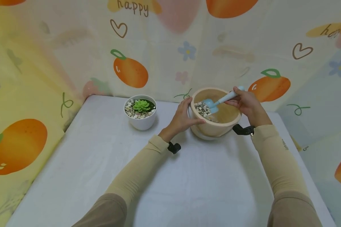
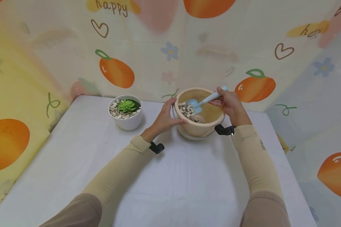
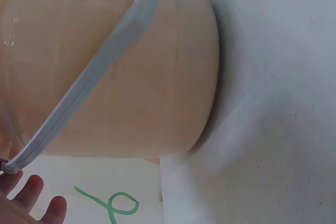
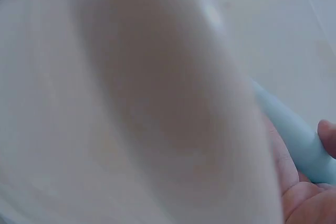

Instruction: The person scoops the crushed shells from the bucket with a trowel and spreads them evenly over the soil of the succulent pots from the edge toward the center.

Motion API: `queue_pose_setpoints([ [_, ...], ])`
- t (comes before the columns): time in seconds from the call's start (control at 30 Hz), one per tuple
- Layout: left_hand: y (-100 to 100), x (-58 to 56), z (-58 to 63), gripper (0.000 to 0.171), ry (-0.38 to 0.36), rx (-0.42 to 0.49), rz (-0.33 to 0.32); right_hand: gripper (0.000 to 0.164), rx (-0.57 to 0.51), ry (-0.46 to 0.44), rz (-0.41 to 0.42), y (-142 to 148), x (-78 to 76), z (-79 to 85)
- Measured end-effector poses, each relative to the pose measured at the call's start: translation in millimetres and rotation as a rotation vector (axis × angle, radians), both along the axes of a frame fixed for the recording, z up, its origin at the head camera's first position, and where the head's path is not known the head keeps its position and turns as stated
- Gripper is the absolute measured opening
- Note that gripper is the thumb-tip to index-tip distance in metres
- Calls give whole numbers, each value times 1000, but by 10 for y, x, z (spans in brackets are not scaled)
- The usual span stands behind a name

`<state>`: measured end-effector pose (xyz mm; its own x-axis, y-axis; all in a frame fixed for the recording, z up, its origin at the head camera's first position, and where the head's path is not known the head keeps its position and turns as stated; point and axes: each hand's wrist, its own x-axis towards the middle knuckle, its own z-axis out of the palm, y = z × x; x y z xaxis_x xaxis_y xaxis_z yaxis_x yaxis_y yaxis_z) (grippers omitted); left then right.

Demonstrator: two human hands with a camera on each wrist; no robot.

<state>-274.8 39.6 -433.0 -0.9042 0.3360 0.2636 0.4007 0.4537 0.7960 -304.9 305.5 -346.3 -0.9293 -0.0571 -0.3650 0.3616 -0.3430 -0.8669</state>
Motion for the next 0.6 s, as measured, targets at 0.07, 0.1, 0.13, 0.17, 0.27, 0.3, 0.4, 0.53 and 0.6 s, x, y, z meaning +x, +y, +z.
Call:
queue_pose_setpoints([
  [0.07,7,1,-4,112,-3,4,0,22,-12,-7,-2,16,4,12],
  [0.1,9,4,-2,112,-5,4,0,21,-25,-13,-2,27,4,16],
  [0.13,10,6,-2,112,-7,4,0,20,-45,-20,-2,37,6,20],
  [0.17,10,7,-2,111,-7,0,1,19,-72,-31,-1,51,7,23],
  [0.27,9,1,1,110,-3,-7,-3,17,-157,-56,0,109,10,29],
  [0.3,10,-2,2,110,-1,-7,-6,16,-191,-64,-4,134,10,29],
  [0.4,12,-8,-5,110,-2,-3,-9,14,-271,-76,-19,193,25,30],
  [0.53,18,4,-16,111,-14,8,5,12,-323,-82,-48,241,52,22],
  [0.6,22,22,-16,110,-21,15,16,13,-331,-81,-61,255,68,16],
])
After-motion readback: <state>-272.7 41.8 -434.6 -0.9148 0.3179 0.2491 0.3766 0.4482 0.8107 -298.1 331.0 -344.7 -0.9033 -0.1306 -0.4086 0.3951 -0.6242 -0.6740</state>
